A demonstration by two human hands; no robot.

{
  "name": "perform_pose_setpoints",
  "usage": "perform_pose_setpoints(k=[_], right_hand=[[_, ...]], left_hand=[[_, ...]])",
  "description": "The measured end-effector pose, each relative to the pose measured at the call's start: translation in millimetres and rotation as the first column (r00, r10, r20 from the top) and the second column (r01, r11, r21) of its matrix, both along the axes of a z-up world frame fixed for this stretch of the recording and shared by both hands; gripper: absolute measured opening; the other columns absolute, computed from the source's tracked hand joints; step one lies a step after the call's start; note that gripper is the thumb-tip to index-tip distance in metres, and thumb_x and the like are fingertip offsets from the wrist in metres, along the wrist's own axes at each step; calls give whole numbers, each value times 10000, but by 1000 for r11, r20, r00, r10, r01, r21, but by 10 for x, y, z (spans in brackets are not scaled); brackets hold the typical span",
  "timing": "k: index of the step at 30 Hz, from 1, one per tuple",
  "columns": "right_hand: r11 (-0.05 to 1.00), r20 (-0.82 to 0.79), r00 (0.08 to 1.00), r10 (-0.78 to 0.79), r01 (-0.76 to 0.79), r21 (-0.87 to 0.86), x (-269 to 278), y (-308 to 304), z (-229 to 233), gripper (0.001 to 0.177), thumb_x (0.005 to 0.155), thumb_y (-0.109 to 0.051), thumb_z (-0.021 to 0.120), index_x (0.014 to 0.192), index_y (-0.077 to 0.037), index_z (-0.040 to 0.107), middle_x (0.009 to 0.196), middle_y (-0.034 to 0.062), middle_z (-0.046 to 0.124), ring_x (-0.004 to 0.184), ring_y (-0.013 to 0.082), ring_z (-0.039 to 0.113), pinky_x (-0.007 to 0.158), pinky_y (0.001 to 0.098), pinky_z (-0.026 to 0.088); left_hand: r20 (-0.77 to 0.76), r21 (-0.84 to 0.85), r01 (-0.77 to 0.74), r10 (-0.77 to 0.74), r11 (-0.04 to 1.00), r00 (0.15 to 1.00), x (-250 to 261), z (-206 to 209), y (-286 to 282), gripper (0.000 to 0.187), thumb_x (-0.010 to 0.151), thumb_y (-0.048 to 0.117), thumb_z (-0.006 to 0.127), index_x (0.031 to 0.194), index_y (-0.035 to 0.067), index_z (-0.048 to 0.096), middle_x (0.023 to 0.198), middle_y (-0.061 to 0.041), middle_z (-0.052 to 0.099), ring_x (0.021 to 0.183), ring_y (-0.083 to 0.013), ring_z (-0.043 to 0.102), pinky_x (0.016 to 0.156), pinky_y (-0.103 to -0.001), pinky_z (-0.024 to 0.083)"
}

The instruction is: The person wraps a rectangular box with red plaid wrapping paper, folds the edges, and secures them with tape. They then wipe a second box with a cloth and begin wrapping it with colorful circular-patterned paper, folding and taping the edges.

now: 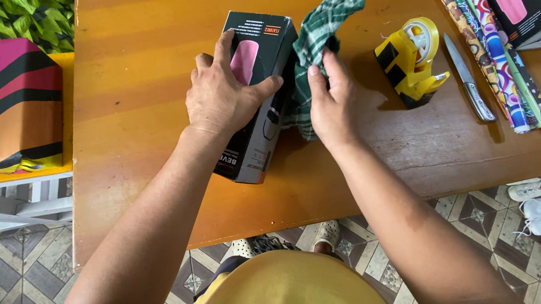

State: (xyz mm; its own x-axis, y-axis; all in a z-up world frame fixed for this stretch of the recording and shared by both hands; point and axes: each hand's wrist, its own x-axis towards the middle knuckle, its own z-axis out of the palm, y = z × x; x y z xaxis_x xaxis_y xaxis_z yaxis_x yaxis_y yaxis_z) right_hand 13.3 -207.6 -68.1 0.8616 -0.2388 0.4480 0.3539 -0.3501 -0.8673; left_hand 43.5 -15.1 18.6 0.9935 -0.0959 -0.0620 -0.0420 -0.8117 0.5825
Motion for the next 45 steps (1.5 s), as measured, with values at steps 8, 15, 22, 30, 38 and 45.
perform_pose_setpoints(k=[8,15,22,30,38,45], right_hand=[[934,-4,997,-81,74,-348,-402,523,-83,435,990,-87,653,1393,38,547,1380,243,574,1232,391,613,1010,418,514],[973,2,999,53,-51,-226,-426,308,-35,303,1013,-33,640,1315,-8,624,1293,179,643,1201,341,675,1009,396,544],[927,127,989,80,-27,-374,-312,13,-51,342,933,-34,693,1267,7,630,1281,211,618,1187,380,610,1006,397,505],[995,290,953,91,-101,18,112,-946,294,298,1055,-15,539,1329,-30,657,1228,112,669,1168,216,648,1069,346,501],[956,-191,943,273,-287,-52,108,-1105,42,193,973,-113,655,1126,-9,708,992,100,777,879,162,733,786,298,556],[964,-243,969,48,-109,-241,6,-995,27,192,1029,-213,704,1025,-21,719,1043,160,701,952,288,698,827,402,533]], left_hand=[[12,-59,-40,41,997,999,126,-87,97,1146,698,664,823,1584,198,266,1306,-212,496,1199,-372,597,926,-507,558],[-67,-89,-114,108,989,992,181,-60,129,1127,691,637,808,1586,223,263,1331,-184,495,1152,-345,652,916,-492,574],[131,-101,-152,165,983,978,96,33,-264,1116,709,599,869,1585,210,298,1309,-210,516,1175,-384,609,936,-514,543],[207,165,130,-163,978,964,24,211,-334,1321,578,444,938,1622,173,174,1356,-228,479,1260,-453,487,1031,-601,395],[190,525,347,-505,777,842,-52,332,-288,1370,442,315,965,1591,150,238,1411,-136,462,1359,-374,376,1161,-696,109],[63,717,445,-686,536,725,559,275,-8,1200,536,213,909,1561,204,286,1556,-125,363,1494,-358,238,1159,-737,101]])
